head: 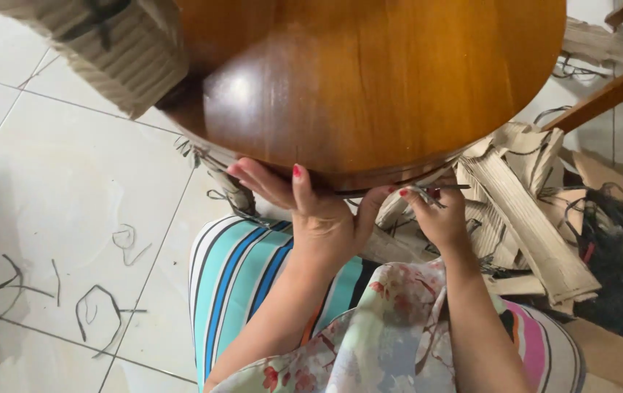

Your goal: Wrapping wooden chair legs with protective cardboard and securing them with plastic ties.

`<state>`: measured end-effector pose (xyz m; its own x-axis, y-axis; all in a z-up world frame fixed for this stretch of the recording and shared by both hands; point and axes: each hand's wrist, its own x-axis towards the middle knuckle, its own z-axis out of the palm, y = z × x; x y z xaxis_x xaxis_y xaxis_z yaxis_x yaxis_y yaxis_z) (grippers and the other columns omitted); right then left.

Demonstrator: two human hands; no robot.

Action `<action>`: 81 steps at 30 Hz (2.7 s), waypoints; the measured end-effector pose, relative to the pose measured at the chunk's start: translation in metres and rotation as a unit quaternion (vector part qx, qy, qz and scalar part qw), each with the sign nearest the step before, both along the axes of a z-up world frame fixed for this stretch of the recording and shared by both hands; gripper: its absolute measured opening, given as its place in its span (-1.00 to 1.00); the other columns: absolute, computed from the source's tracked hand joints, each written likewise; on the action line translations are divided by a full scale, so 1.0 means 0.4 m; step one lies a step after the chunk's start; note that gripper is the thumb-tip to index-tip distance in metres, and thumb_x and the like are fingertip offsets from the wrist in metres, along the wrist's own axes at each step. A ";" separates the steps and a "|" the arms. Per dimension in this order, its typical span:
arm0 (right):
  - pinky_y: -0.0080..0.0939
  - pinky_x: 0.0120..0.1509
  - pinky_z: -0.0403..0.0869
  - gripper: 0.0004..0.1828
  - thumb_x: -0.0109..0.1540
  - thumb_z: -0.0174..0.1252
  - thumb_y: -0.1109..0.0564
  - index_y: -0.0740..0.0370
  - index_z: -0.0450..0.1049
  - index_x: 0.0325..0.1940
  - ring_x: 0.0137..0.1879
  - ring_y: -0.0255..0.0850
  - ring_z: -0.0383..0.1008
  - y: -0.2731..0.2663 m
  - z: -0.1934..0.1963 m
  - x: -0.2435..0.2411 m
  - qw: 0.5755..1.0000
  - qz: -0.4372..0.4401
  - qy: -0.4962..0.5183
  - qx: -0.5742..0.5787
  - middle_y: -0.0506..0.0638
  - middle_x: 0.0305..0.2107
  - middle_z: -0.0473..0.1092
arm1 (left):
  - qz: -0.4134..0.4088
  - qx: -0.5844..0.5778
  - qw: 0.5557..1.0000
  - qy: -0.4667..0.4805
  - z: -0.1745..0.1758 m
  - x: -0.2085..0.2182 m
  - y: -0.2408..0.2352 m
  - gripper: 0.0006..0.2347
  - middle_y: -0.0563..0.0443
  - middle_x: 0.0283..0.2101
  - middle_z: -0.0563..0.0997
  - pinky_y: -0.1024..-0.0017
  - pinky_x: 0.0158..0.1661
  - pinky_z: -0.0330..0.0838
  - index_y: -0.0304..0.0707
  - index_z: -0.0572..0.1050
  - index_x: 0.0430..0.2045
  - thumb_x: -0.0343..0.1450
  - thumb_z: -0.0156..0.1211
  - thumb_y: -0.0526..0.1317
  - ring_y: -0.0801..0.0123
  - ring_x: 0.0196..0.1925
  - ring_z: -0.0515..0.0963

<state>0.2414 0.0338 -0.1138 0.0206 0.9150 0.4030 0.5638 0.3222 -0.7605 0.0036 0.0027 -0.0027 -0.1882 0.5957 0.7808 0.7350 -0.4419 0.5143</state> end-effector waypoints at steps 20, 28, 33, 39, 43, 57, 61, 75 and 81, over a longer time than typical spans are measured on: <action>-0.14 0.09 0.50 -0.82 0.21 0.44 0.28 0.36 0.58 -0.18 0.04 -0.08 0.50 0.089 0.016 -0.051 0.998 -0.051 0.013 0.041 0.08 -0.13 0.46 | 0.003 0.015 1.000 0.011 -0.039 -0.010 0.115 0.03 -0.39 0.57 -0.55 -0.51 0.61 -0.52 0.02 -0.26 0.51 0.38 0.46 0.34 -0.43 0.64 -0.61; -0.15 0.14 0.50 -0.76 0.18 0.46 0.22 0.36 0.60 -0.14 0.08 -0.09 0.53 0.120 -0.005 -0.064 0.997 -0.064 0.020 0.033 0.11 0.00 0.47 | -0.004 0.020 1.000 -0.001 -0.028 -0.037 0.150 0.03 -0.37 0.57 -0.56 -0.49 0.61 -0.54 -0.01 -0.23 0.50 0.36 0.45 0.33 -0.39 0.64 -0.61; -0.17 -0.03 0.50 -0.79 0.14 0.48 0.30 0.39 0.57 -0.24 0.02 -0.08 0.52 0.136 -0.042 -0.058 0.994 -0.095 -0.006 0.046 0.13 -0.12 0.47 | -0.011 0.043 0.999 0.002 -0.032 -0.051 0.167 0.06 -0.28 0.60 -0.53 -0.46 0.65 -0.52 0.17 -0.29 0.56 0.38 0.51 0.31 -0.34 0.67 -0.58; -0.24 0.09 0.49 -0.77 0.14 0.42 0.28 0.39 0.58 -0.16 0.10 -0.15 0.52 0.154 0.028 -0.134 0.994 -0.095 0.046 0.000 0.03 -0.02 0.47 | -0.012 0.042 0.999 -0.025 -0.037 -0.079 0.212 -0.05 -0.28 0.61 -0.46 -0.42 0.69 -0.44 0.23 -0.10 0.49 0.35 0.49 0.35 -0.31 0.69 -0.54; -0.24 0.04 0.52 -0.77 0.17 0.47 0.20 0.39 0.61 -0.18 0.03 -0.12 0.56 0.169 0.055 -0.164 0.996 -0.068 0.048 0.014 0.08 0.01 0.46 | -0.008 0.031 0.999 -0.021 -0.026 -0.104 0.235 -0.04 -0.24 0.62 -0.47 -0.44 0.70 -0.42 0.20 -0.08 0.46 0.32 0.53 0.36 -0.30 0.70 -0.54; -0.17 -0.18 0.60 -0.56 0.21 0.36 -0.09 0.16 0.44 0.04 -0.23 -0.22 0.58 0.152 0.145 -0.202 0.967 -0.131 0.031 -0.218 -0.01 -0.29 0.55 | -0.043 0.005 0.999 -0.033 -0.054 -0.057 0.183 -0.24 -0.55 0.54 -0.43 -0.43 0.58 -0.33 -0.15 -0.16 0.50 0.54 0.21 0.08 -0.49 0.63 -0.45; -0.19 -0.33 0.52 -0.35 0.24 0.30 0.25 0.19 0.18 0.35 -0.31 -0.12 0.54 0.107 -0.028 -0.016 0.983 -0.079 0.091 -0.137 0.20 0.19 0.38 | -0.180 -0.104 0.972 -0.105 -0.127 0.046 0.049 -0.26 -0.66 0.46 -0.32 -0.29 0.39 -0.19 -0.36 0.05 0.34 0.31 0.39 -0.19 -0.68 0.50 -0.36; -0.13 -0.07 0.60 -0.68 0.27 0.24 0.11 -0.01 0.58 0.13 -0.13 -0.11 0.65 -0.087 -0.084 0.236 0.877 -0.137 -0.128 -0.442 -0.04 -0.05 0.60 | -0.546 -0.458 0.663 0.232 -0.568 0.262 -0.116 -0.69 -0.13 0.00 0.62 -0.04 -0.08 0.52 0.06 0.36 0.14 0.51 -0.16 -0.05 -0.11 -0.05 0.68; -0.25 -0.17 0.59 -0.82 0.18 0.35 0.14 0.04 0.63 -0.13 -0.18 -0.14 0.66 0.003 -0.300 0.102 0.954 -0.026 -0.174 -0.241 -0.02 -0.22 0.60 | -0.526 -0.536 0.597 0.280 -0.558 0.258 -0.081 -0.64 -0.11 0.01 0.59 -0.03 -0.05 0.53 -0.02 0.31 0.16 0.49 -0.22 -0.01 -0.12 -0.01 0.65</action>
